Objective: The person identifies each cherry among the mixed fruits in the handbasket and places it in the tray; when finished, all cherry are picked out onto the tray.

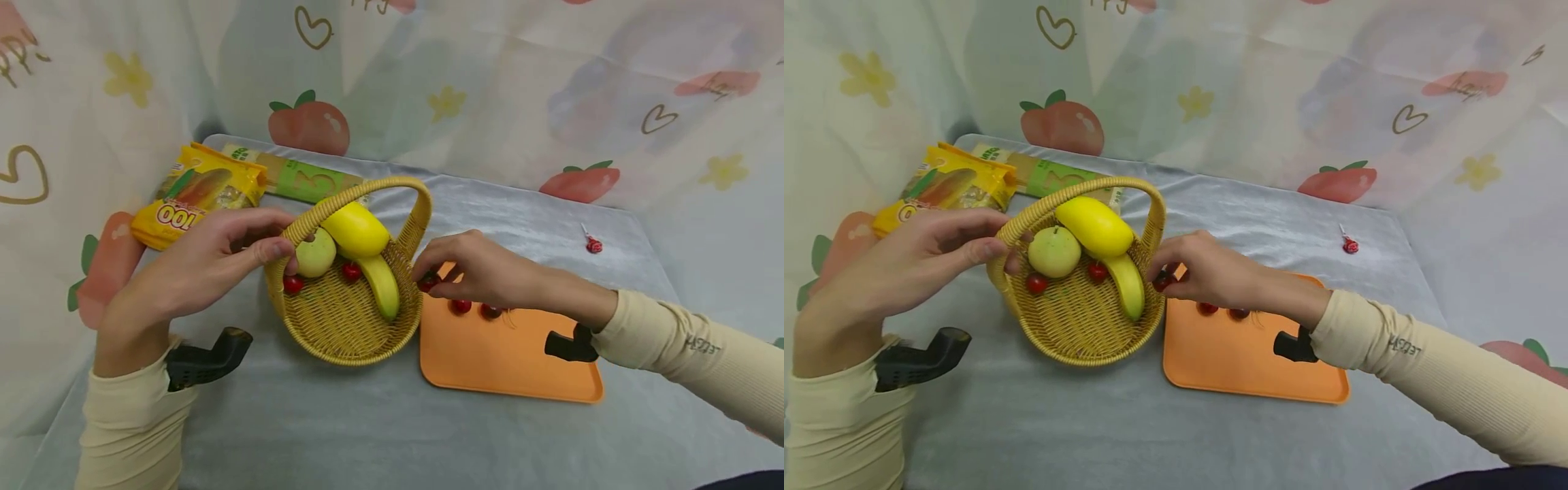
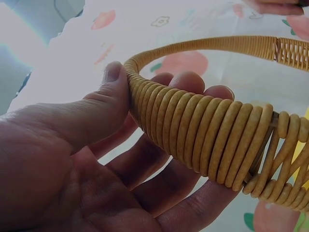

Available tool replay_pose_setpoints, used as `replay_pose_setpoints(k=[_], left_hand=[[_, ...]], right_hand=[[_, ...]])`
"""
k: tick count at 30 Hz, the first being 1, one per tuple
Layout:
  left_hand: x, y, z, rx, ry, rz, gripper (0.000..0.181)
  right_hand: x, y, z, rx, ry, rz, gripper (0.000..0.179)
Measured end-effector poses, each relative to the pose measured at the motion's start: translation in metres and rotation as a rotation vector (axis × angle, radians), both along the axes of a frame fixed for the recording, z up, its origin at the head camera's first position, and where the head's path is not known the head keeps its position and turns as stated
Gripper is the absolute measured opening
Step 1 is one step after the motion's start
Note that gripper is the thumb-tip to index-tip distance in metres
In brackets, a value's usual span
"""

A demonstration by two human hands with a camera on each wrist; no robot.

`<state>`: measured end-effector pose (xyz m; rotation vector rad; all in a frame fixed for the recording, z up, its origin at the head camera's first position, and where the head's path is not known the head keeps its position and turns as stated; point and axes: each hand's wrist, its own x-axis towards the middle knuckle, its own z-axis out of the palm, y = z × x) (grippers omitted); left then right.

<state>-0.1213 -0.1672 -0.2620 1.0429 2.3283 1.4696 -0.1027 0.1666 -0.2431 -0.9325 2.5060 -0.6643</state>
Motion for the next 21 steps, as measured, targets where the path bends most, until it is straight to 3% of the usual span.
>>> replay_pose_setpoints(k=[11, 15, 21], left_hand=[[0.002, -0.001, 0.001, 0.003, -0.034, 0.009, 0.018], [0.002, -0.002, 0.001, -0.004, -0.032, 0.01, 0.018], [0.001, 0.0, 0.001, 0.015, -0.027, -0.008, 0.018]], right_hand=[[0.0, 0.057, -0.006, 0.054, 0.126, -0.134, 0.024], [-0.006, 0.074, -0.017, 0.09, 0.099, -0.181, 0.022], [-0.02, 0.096, -0.046, 0.125, 0.047, -0.221, 0.02]])
